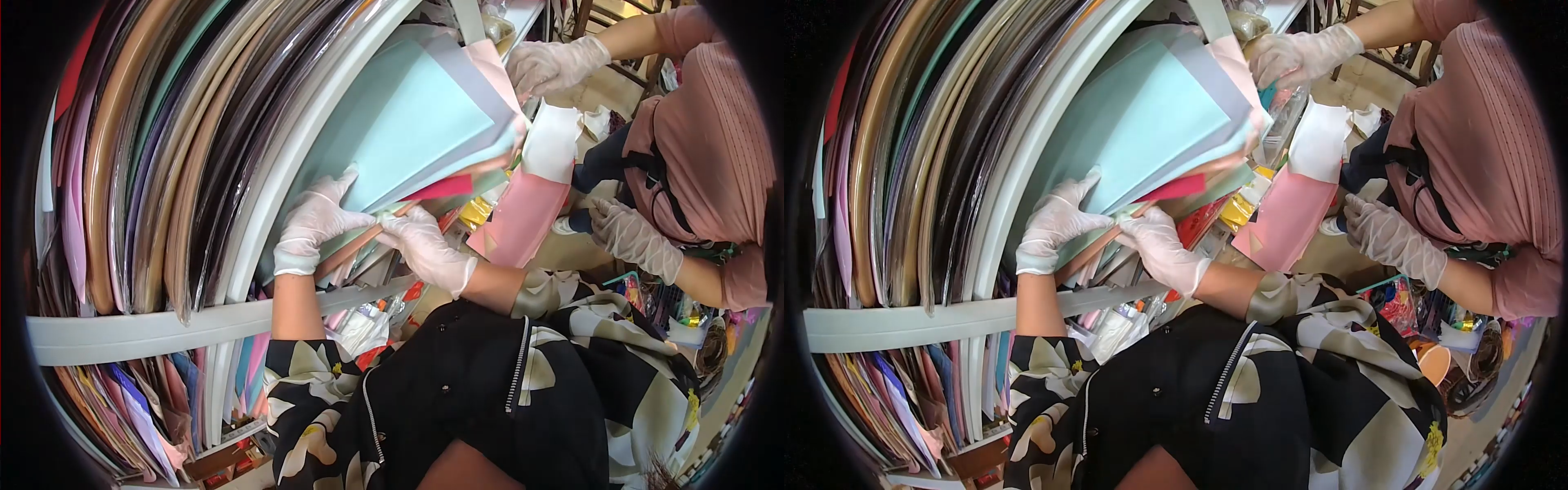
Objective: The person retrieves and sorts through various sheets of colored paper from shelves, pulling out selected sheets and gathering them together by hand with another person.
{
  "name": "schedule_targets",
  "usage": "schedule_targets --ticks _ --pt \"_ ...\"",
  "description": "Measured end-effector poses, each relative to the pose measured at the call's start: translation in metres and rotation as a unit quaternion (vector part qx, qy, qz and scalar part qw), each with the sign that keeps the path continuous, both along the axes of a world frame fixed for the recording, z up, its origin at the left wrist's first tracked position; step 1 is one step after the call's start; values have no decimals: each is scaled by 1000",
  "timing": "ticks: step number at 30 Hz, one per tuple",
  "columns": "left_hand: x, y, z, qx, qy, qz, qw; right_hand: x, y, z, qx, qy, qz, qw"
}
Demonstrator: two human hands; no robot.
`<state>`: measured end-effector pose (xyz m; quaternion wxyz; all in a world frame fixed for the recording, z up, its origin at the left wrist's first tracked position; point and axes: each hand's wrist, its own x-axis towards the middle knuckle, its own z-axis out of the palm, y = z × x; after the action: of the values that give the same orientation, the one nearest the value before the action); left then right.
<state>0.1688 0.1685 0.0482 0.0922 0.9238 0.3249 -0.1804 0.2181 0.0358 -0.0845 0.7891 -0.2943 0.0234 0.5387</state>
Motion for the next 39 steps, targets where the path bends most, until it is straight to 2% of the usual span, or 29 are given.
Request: schedule_targets --ticks 4,5,8,11,20,28,35,39 --pt "-11 -19 -22 60 -93 -49 993 -2 -9 -18 45 45 12 998" --pt "-14 -11 -35 36 -152 -100 983 -2 -10 -20 39 49 18 998" --pt "-18 -15 -42 38 -143 -134 980 -2 -22 -18 42 37 43 997" --pt "-23 -9 -46 -15 -145 -138 980 -2 -33 -20 49 33 51 997" --pt "-22 -35 -58 85 -156 -215 960 4 -64 -19 23 29 66 997" --pt "-27 -48 -89 138 -205 -139 959 13 -72 -36 9 15 107 994" --pt "-32 -58 -75 126 -225 -119 959 29 -62 -38 41 61 143 987" --pt "-54 -62 -78 110 -287 -171 936 30 -64 -32 75 44 162 983"
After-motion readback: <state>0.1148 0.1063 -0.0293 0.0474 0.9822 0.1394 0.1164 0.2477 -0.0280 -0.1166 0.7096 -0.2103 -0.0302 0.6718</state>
